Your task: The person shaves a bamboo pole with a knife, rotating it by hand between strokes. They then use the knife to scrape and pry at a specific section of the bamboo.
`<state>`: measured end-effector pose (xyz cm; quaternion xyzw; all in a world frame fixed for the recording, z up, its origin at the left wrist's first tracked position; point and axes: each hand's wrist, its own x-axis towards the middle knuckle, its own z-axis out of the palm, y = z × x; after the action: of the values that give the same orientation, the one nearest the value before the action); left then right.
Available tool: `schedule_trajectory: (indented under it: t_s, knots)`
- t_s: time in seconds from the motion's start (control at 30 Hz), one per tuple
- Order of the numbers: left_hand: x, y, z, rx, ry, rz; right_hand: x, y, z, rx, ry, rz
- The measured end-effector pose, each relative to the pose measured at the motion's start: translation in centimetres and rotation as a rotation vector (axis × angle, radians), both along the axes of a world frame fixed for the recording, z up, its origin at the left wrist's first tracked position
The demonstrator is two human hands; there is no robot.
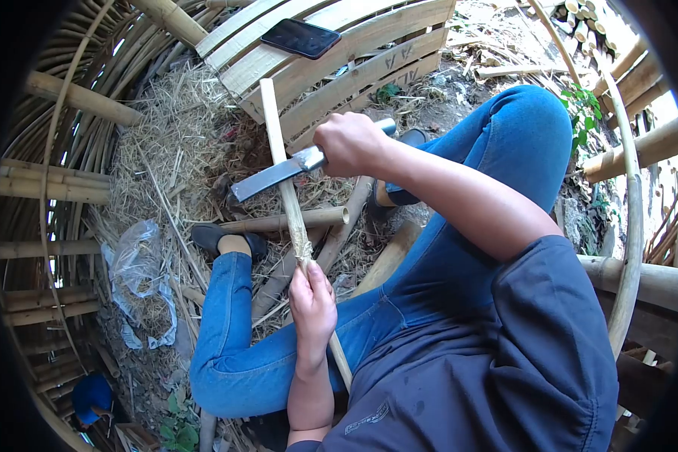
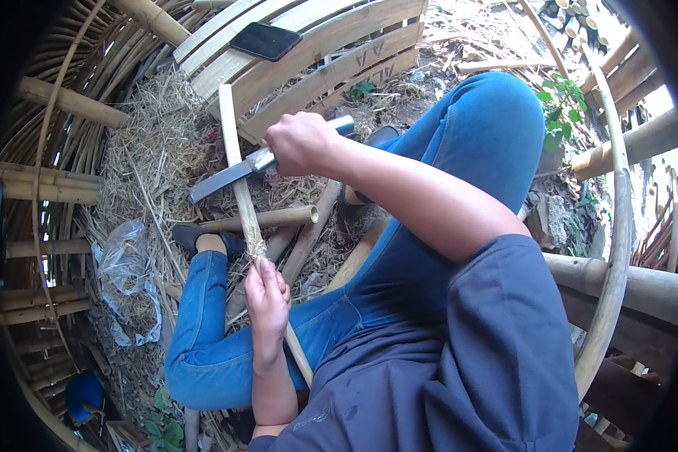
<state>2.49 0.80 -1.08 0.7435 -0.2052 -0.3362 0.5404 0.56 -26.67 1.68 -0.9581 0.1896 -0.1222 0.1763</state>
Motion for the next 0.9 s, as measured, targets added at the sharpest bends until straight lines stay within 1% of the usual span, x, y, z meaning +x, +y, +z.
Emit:
schedule_trajectory:
  t_s: [0.03,0.07,0.13,0.17,0.27,0.3,0.37,0.5,0.57,0.63,0.67,0.73,0.9]
  knots:
    - [-0.1,0.0,-0.3,0.027,-0.063,-0.027,-0.2,-0.3,0.4,0.003,0.005,-0.020]
    - [-0.4,0.1,-0.4,0.045,-0.087,-0.042,0.1,-1.0,-0.2,0.002,0.028,-0.084]
    - [-1.0,0.4,-0.6,0.081,-0.139,-0.071,-0.1,-2.4,-0.1,0.081,-0.027,-0.219]
    - [-1.2,0.4,-0.9,0.087,-0.154,-0.088,-0.4,-3.3,0.0,0.070,-0.013,-0.268]
    - [-1.7,0.6,-1.6,0.029,-0.280,-0.164,-1.3,-4.7,0.5,0.051,-0.094,-0.354]
    - [-1.7,0.6,-1.6,0.022,-0.284,-0.155,-1.5,-4.7,0.9,0.065,-0.097,-0.355]
    - [-1.6,0.4,-1.2,-0.006,-0.197,-0.143,-1.3,-4.6,1.6,0.096,-0.103,-0.350]
    - [-1.4,0.0,0.1,-0.057,0.068,-0.094,-0.5,-4.9,1.2,0.142,-0.118,-0.318]
    - [-1.0,-0.3,0.7,-0.074,0.123,-0.088,-0.3,-4.5,0.8,0.124,-0.162,-0.288]
    - [-0.4,-0.1,1.1,-0.092,0.202,-0.053,-0.8,-3.0,2.3,0.129,-0.115,-0.220]
    - [-0.1,0.0,1.4,-0.098,0.221,-0.034,-1.0,-2.3,2.9,0.131,-0.092,-0.188]
    - [0.4,0.0,2.0,-0.112,0.260,0.001,-0.7,-1.5,1.8,0.086,-0.109,-0.090]
    - [0.9,0.2,1.6,-0.113,0.210,0.035,-0.3,1.1,0.3,0.058,-0.017,0.105]
